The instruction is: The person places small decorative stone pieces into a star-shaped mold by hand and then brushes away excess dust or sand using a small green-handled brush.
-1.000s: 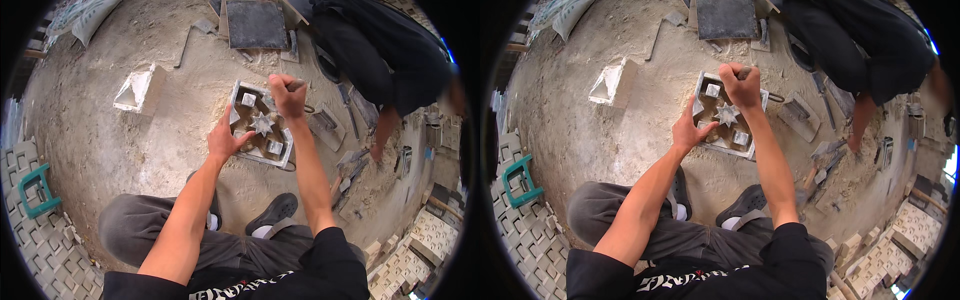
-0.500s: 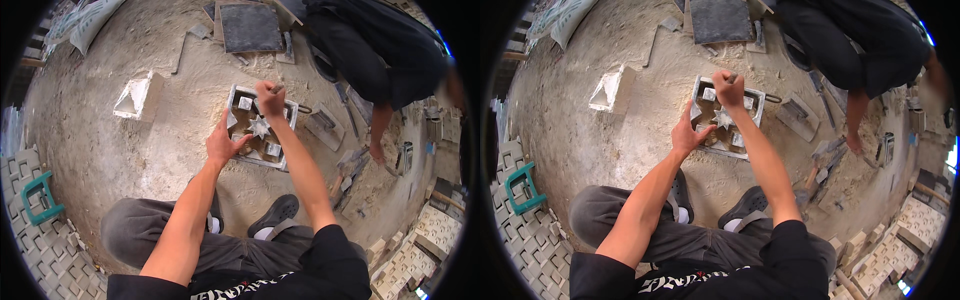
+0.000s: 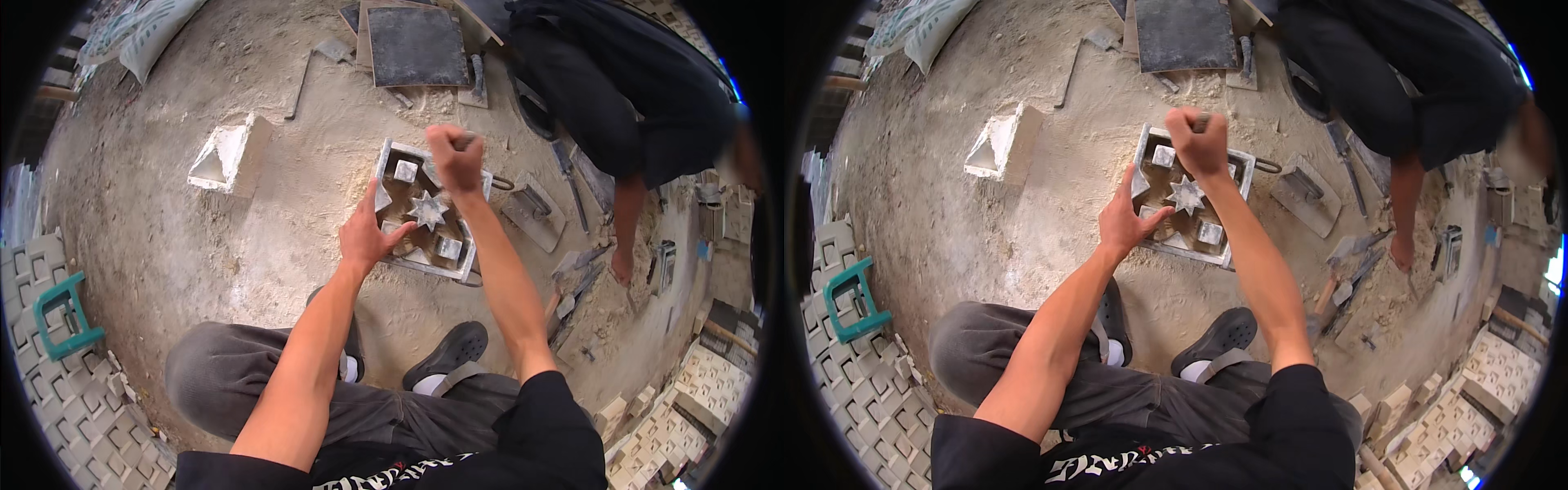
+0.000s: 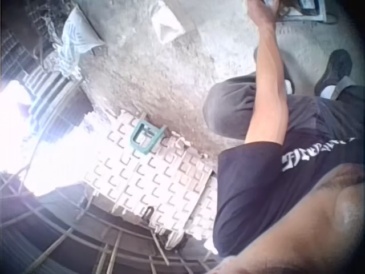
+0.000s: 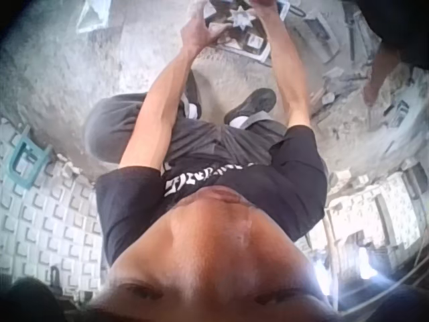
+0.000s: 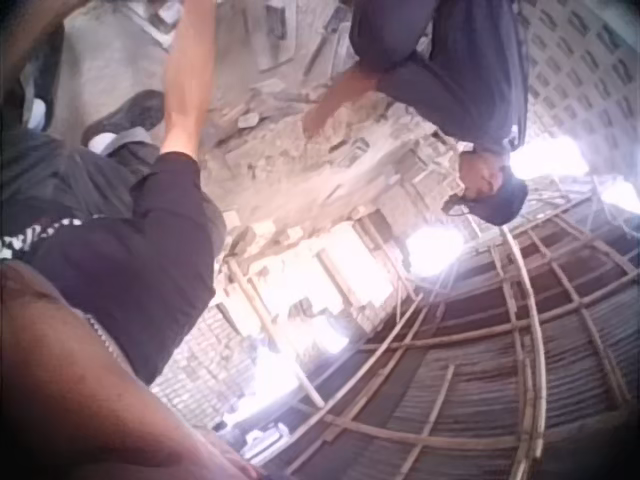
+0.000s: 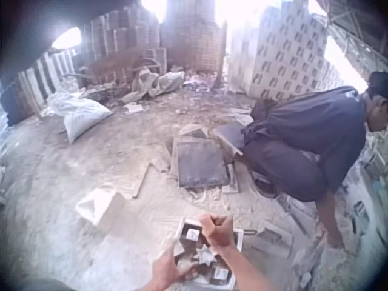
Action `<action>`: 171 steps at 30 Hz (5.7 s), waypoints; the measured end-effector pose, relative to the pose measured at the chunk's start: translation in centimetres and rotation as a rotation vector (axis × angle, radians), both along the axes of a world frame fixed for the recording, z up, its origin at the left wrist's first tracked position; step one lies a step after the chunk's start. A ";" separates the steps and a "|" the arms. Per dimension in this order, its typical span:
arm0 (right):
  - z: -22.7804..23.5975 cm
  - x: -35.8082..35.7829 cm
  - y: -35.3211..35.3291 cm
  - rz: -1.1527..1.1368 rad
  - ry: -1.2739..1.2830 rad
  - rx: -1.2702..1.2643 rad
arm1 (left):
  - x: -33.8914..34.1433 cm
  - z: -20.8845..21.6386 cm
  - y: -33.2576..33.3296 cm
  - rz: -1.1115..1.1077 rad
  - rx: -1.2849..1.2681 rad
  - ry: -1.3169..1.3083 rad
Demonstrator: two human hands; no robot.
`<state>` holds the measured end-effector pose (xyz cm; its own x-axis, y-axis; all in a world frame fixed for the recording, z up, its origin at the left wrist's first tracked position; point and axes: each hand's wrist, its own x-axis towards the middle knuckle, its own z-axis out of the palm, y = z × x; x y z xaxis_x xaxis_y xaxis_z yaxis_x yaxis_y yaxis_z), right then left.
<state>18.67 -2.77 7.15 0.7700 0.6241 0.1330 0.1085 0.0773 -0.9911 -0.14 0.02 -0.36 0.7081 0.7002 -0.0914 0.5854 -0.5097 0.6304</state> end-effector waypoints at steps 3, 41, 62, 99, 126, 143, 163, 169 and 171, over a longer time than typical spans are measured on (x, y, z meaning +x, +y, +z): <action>2.5 -0.7 -0.5 -0.043 0.192 0.063 | -0.8 0.0 0.1 0.016 -0.002 0.021; -2.1 -1.3 -1.3 0.166 -0.132 -0.147 | -0.3 0.4 -0.1 -0.005 -0.110 0.046; 0.0 3.1 -1.3 0.482 0.274 0.042 | 0.0 0.8 0.0 0.018 -0.095 0.047; -2.2 0.5 -0.4 0.352 0.111 0.100 | 0.3 0.7 0.2 0.026 -0.101 0.006; 0.6 0.1 -1.4 0.310 0.122 0.248 | -0.9 0.7 0.3 0.031 -0.096 0.055; -2.0 -0.2 -1.3 0.300 0.178 0.048 | -0.2 0.5 0.0 0.029 -0.102 0.029; -3.3 0.9 -1.0 0.328 -0.046 0.054 | 0.0 0.7 -0.2 0.021 -0.120 0.031; 2.4 0.8 -0.9 0.285 0.172 0.104 | -0.9 0.7 0.3 0.038 -0.118 0.038; -0.2 1.0 -1.5 0.301 0.076 0.076 | -0.3 1.0 0.2 0.027 -0.115 0.057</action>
<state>19.71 -4.27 6.98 0.5616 0.8159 0.1372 -0.0051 0.1692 -0.9856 -0.43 0.26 0.68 0.6806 0.7014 -0.2118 0.6343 -0.4194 0.6495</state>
